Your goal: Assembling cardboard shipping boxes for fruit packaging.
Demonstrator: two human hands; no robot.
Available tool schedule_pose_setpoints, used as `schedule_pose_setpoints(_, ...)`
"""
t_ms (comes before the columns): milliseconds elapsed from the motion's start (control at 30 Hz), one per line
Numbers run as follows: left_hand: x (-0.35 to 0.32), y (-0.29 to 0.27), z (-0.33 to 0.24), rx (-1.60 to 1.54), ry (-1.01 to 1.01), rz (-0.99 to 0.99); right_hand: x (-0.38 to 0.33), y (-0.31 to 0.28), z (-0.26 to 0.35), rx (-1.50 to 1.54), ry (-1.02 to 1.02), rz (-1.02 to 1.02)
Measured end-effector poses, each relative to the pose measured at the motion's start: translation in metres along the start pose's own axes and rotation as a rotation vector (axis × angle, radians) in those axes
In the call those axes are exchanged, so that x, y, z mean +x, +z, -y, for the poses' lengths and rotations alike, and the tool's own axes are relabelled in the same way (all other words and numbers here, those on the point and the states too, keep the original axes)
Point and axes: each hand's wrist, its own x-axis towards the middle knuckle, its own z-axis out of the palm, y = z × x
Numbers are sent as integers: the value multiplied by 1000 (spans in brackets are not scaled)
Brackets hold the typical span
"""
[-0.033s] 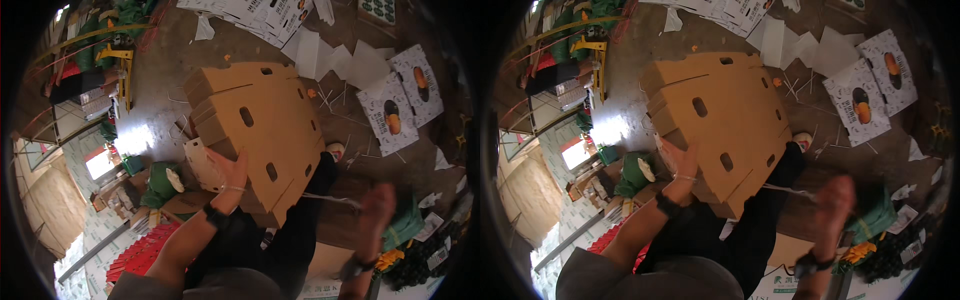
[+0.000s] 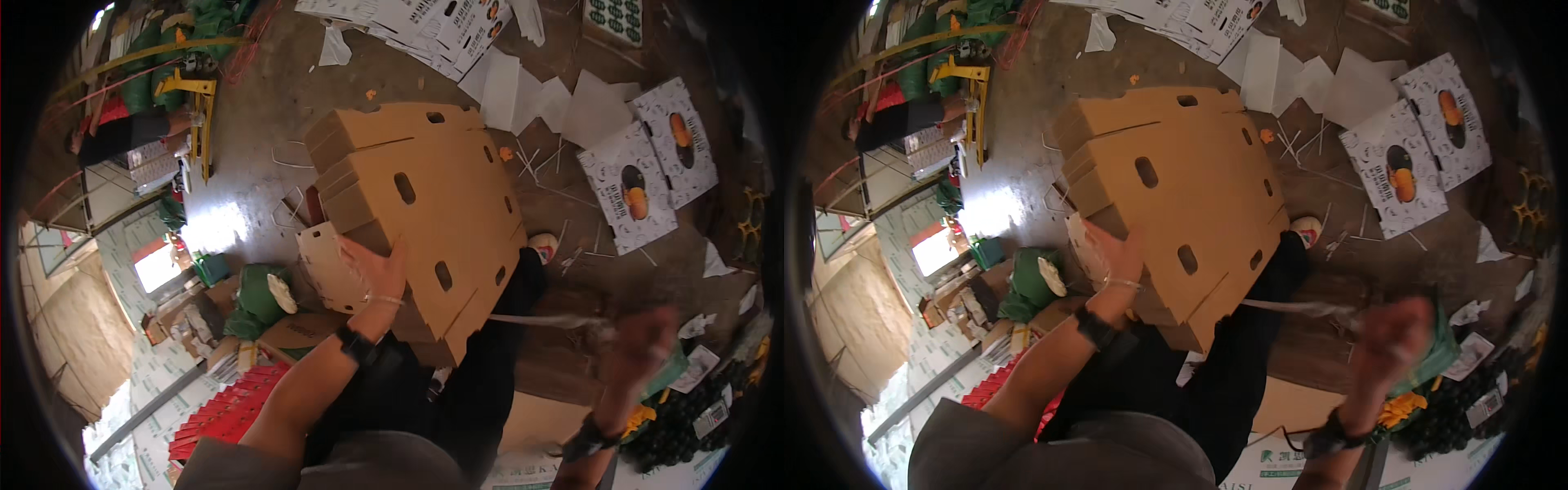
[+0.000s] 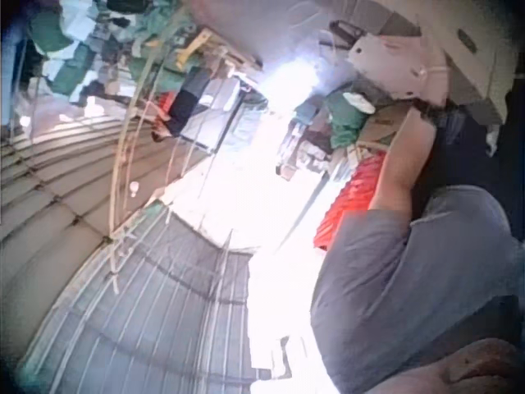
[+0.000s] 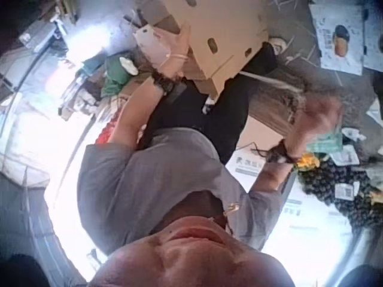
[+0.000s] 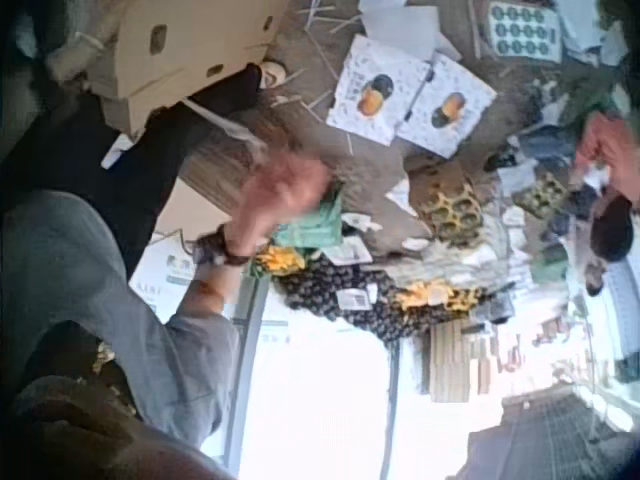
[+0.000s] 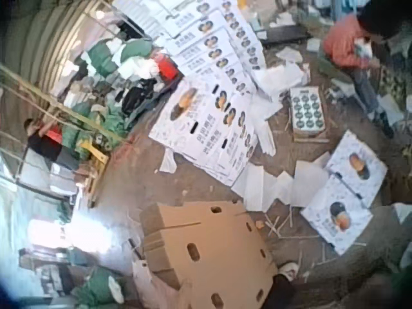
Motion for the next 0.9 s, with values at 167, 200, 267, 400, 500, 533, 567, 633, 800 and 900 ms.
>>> schedule_pose_setpoints(167, 1, 14, -12, 17, -101, 119, -43, 134, 135, -128, -1020, 141)
schedule_pose_setpoints(200, 2, 12, -11, -11, -109, 115, -52, 157, 139, -84, -1139, 122)
schedule_pose_setpoints(267, 9, 7, -5, 69, -86, 97, -51, 177, 124, -193, -1136, 299)
schedule_pose_setpoints(400, -1, 24, -2, 83, -47, 47, 12, 173, -2, -869, -868, 295)
schedule_pose_setpoints(500, -12, 9, -24, 19, -84, 297, 19, 107, -84, -1723, -813, 329)
schedule_pose_setpoints(533, -12, 2, -29, 55, -136, 373, 9, 89, -113, -1901, -676, 255)
schedule_pose_setpoints(567, -8, -3, -17, 77, -155, 403, -14, 97, -138, -1884, -520, 345)
schedule_pose_setpoints(633, 3, -12, 6, 91, -190, 430, -51, 133, -173, -1941, -33, 501)
schedule_pose_setpoints(800, 9, -10, 13, -8, -145, 480, -59, 175, -197, -2055, 191, 561)
schedule_pose_setpoints(900, 22, -4, 25, -189, -116, 551, 4, 138, -192, -1907, -366, 165)
